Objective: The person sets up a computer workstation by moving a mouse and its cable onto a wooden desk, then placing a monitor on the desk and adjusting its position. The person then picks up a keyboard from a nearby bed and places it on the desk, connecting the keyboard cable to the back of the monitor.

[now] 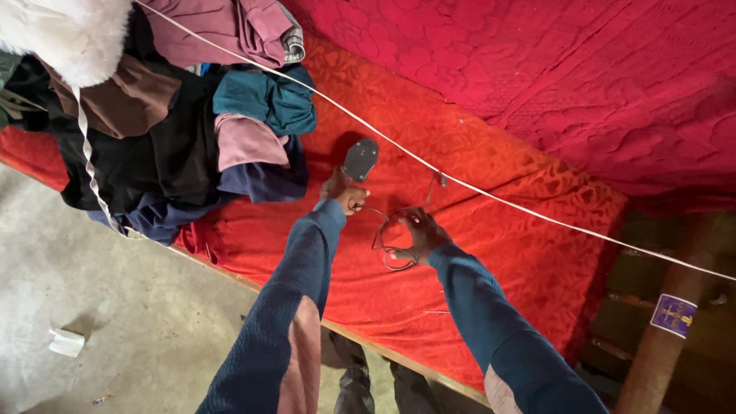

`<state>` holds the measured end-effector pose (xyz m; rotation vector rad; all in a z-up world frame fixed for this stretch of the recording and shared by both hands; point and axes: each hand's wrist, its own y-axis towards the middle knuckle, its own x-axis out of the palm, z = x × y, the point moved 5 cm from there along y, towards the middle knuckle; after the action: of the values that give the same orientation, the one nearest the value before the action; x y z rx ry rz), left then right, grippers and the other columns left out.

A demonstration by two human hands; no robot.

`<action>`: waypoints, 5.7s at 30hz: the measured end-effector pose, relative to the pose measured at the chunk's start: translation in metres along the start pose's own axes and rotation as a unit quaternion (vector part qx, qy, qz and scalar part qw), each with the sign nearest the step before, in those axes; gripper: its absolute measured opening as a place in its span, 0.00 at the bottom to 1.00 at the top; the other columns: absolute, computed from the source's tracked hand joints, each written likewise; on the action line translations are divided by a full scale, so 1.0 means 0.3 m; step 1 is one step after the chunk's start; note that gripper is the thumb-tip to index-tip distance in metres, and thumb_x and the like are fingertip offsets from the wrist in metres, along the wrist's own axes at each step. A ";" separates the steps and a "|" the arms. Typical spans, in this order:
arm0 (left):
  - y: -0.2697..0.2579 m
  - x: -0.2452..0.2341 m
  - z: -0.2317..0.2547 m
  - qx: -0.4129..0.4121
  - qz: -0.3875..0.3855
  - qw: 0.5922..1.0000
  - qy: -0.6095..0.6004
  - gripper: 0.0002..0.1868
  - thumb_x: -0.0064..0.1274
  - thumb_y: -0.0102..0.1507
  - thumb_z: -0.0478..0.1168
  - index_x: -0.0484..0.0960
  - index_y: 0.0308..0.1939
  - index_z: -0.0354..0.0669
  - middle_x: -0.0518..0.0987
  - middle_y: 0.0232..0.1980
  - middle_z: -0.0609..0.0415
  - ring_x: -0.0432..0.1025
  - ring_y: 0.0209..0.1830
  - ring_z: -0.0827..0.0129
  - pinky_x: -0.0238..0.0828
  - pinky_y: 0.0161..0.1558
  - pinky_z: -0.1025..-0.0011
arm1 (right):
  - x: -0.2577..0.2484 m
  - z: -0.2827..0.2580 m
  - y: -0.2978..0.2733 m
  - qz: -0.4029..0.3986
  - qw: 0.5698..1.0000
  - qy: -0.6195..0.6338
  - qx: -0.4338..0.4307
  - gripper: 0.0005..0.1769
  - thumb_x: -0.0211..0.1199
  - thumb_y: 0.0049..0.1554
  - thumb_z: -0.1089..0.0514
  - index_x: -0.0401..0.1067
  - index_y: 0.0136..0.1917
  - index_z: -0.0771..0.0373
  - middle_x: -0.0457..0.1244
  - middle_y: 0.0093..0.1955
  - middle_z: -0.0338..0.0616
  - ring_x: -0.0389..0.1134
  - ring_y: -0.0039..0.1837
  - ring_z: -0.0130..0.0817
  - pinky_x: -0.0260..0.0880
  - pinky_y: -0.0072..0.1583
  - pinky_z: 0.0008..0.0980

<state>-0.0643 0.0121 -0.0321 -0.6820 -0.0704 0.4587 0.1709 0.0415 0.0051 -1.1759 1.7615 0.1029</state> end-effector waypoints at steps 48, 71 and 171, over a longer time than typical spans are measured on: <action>0.241 0.019 -0.178 0.081 -0.030 0.922 0.376 0.09 0.57 0.65 0.42 0.84 0.38 0.40 0.84 0.33 0.48 0.78 0.26 0.64 0.70 0.23 0.65 | -0.125 0.101 -0.259 0.281 0.939 0.055 0.189 0.14 0.61 0.52 0.59 0.67 0.53 0.58 0.66 0.55 0.50 0.69 0.55 0.57 0.72 0.53 0.54; -0.222 0.422 0.528 0.313 0.078 0.875 0.361 0.06 0.52 0.63 0.40 0.81 0.39 0.42 0.84 0.39 0.43 0.80 0.42 0.50 0.77 0.43 0.57 | -0.584 0.202 -0.708 0.355 0.883 0.021 0.306 0.15 0.59 0.56 0.58 0.65 0.58 0.55 0.68 0.53 0.52 0.70 0.51 0.61 0.71 0.50 0.58; -2.080 1.367 1.357 0.589 -0.149 0.644 0.466 0.22 0.60 0.61 0.61 0.83 0.37 0.45 0.84 0.40 0.46 0.79 0.44 0.49 0.75 0.48 0.52 | -1.034 -0.236 -2.859 0.575 0.582 -0.108 0.565 0.17 0.55 0.65 0.44 0.80 0.50 0.53 0.71 0.43 0.55 0.74 0.46 0.58 0.75 0.51 0.53</action>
<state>0.4593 0.0048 0.6381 0.4814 1.0313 -0.2699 0.7774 -0.2447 0.6273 0.9599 1.5476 -0.1204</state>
